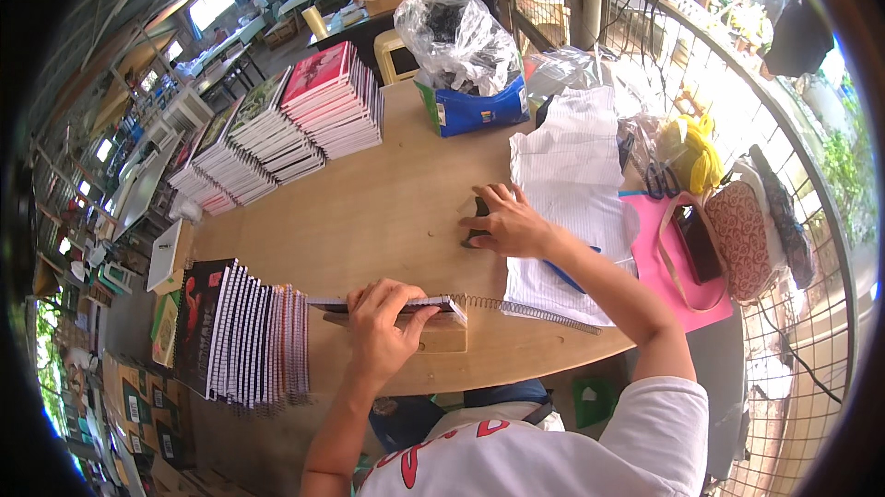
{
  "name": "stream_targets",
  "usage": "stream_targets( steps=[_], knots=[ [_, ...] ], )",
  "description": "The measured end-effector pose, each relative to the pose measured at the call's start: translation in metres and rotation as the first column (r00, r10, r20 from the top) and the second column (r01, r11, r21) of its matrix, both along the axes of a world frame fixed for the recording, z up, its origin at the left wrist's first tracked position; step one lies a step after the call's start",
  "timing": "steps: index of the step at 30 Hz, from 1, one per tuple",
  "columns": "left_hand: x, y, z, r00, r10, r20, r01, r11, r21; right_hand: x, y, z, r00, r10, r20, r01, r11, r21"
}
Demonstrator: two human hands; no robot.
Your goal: The person binds notebooks by manually inserting a plastic spiral coil through pre-punched holes in the book covers and pages, then using a pair of pliers to trim and crimp the ends of the coil.
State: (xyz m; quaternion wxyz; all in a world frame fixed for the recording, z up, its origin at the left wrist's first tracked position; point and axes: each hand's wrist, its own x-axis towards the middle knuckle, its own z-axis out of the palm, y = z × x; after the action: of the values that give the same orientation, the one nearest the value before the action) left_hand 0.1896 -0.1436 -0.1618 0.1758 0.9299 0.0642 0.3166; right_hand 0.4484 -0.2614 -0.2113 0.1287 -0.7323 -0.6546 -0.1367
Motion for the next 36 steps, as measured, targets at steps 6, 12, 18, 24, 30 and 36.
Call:
stream_targets(
  steps=[6,12,18,24,30,36],
  knots=[
    [0.0,0.0,-0.01,0.998,0.058,0.024,-0.058,0.998,0.006,-0.111,-0.033,0.066,0.566,0.099,-0.818,-0.091,0.994,0.057],
    [-0.005,-0.003,-0.015,0.998,0.06,0.032,-0.061,0.998,0.036,-0.132,-0.036,0.065,0.892,0.084,-0.445,0.019,0.975,0.221],
    [-0.006,-0.003,-0.016,0.997,0.063,0.037,-0.064,0.998,0.023,-0.139,-0.038,0.061,0.829,0.076,-0.554,0.152,0.923,0.353],
    [-0.003,0.003,-0.009,0.998,-0.021,0.051,0.021,1.0,-0.001,-0.132,-0.042,0.061,0.837,0.031,-0.547,0.056,0.988,0.142],
    [-0.006,0.005,-0.008,0.997,-0.043,0.07,0.045,0.999,-0.028,-0.135,-0.037,0.069,0.931,0.04,-0.362,0.037,0.979,0.203],
    [-0.007,0.003,-0.012,0.995,-0.042,0.086,0.043,0.999,-0.011,-0.141,-0.034,0.063,0.975,0.095,-0.202,-0.03,0.953,0.3]
  ],
)
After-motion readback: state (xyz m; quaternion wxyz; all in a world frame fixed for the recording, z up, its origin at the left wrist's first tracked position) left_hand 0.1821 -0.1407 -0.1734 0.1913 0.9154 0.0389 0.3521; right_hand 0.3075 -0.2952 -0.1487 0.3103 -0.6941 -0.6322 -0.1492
